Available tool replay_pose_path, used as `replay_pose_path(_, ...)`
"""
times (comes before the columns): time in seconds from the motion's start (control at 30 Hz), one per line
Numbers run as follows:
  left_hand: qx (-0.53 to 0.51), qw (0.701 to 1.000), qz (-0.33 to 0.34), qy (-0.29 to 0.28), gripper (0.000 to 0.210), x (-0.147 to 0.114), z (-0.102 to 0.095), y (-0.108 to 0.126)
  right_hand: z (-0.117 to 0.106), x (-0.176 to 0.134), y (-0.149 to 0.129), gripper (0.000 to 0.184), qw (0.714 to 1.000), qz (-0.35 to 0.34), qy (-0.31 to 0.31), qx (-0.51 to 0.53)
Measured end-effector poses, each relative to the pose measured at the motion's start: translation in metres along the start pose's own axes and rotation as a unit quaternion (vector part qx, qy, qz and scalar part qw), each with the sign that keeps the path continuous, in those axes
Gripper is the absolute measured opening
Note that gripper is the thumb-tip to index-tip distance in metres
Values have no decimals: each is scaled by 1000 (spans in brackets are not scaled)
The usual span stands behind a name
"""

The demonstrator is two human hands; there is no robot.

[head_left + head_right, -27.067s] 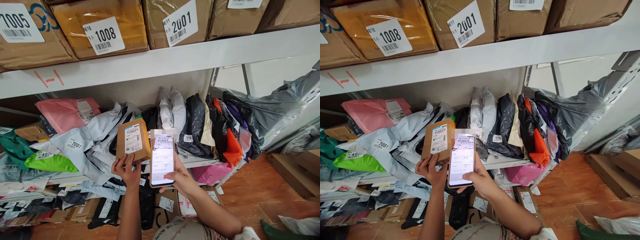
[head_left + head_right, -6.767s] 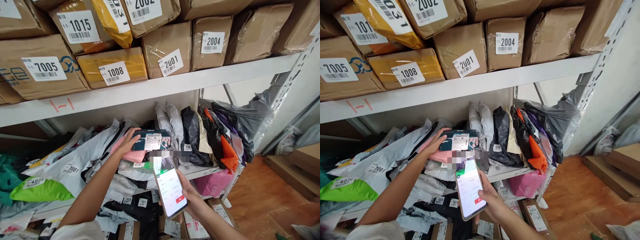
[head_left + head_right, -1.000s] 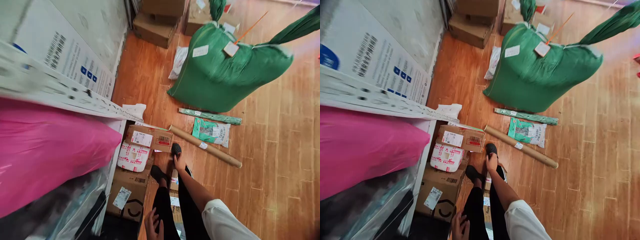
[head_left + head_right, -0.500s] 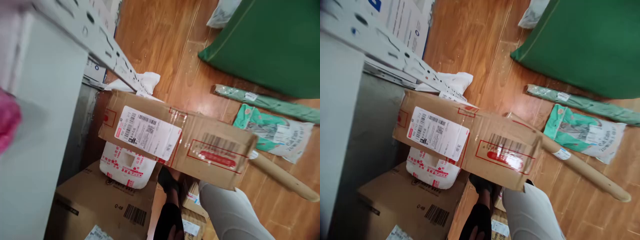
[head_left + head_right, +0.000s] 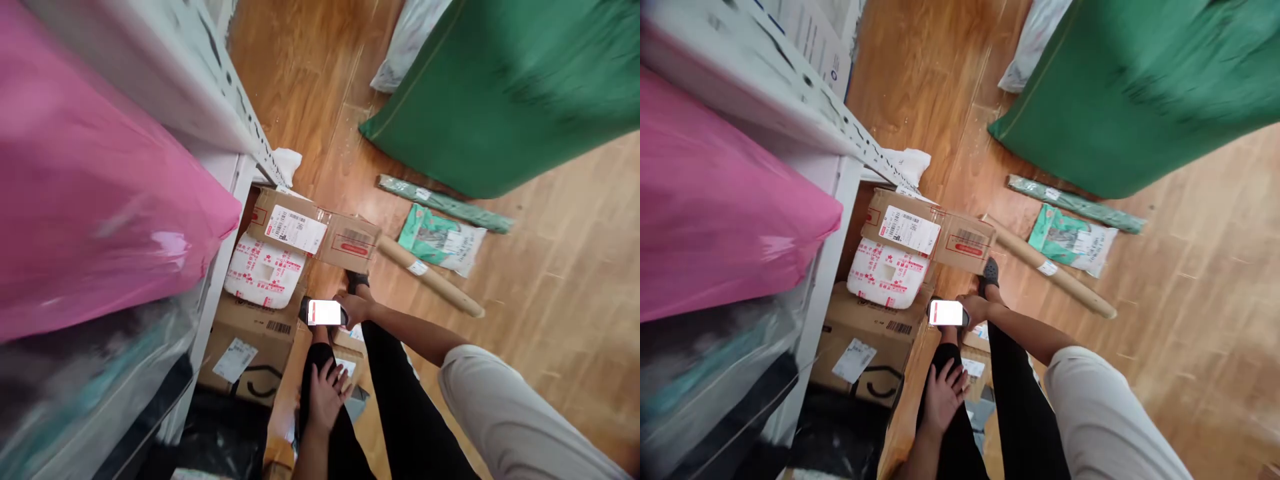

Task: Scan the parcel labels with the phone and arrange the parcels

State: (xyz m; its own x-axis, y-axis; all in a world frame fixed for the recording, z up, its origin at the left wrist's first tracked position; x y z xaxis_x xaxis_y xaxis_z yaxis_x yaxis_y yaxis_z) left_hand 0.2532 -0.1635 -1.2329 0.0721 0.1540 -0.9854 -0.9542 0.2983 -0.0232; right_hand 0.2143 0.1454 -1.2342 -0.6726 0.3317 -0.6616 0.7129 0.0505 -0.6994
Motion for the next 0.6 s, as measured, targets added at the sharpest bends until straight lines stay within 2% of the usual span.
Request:
replay_pose_path(0.03, 1, 998, -32, -50, 92, -21, 13, 12, 2, -26, -20, 28, 997, -10, -66, -26)
replay_pose_path(0.1, 30, 980, -87, -179, 103, -73, 46, 39, -2, -76, -69, 40, 986, -40, -152, -57)
replay_pose_path(0.17, 74, 940, -126, -308, 101, -137, 82, 66, -19, -116, -127, 57, 977, -74, -187, -71)
replay_pose_path(0.23, 115, 910, -105, -383, 83, -201, 115, 94, -49, -147, -189, 68, 975, -104, -181, -72)
replay_pose_path(0.3, 130, 903, -27, -408, 65, -259, 147, 125, -88, -175, -249, 78, 978, -127, -150, -64)
replay_pose_path(0.37, 118, 899, 57, -419, 60, -317, 176, 151, -125, -205, -303, 93, 982, -147, -114, -39)
replay_pose_path(0.43, 93, 886, 119, -439, 63, -376, 202, 168, -155, -236, -349, 106, 978, -154, -100, 97)
replay_pose_path(0.5, 65, 869, 171, -459, 67, -429, 221, 177, -166, -267, -385, 96, 946, -148, -105, 270)
replay_pose_path(0.57, 44, 853, 223, -471, 67, -473, 234, 180, -158, -297, -415, 66, 923, -146, -96, 344)
replay_pose_path(0.6, 37, 845, 245, -473, 66, -490, 237, 181, -150, -311, -429, 57, 918, -145, -83, 361)
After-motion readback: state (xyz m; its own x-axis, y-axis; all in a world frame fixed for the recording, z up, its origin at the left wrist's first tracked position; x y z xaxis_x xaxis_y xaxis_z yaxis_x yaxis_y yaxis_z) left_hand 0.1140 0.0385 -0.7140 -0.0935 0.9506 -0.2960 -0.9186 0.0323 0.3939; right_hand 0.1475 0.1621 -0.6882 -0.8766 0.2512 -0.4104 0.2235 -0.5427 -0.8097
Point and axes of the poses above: each hand's wrist, its own x-axis towards the middle knuckle, its own z-axis out of the palm, y = z × x, the point moved 9 cm from there along x, towards the middle knuckle, and after that the axes turned 14 degrees about z, right-handed, at the moved point
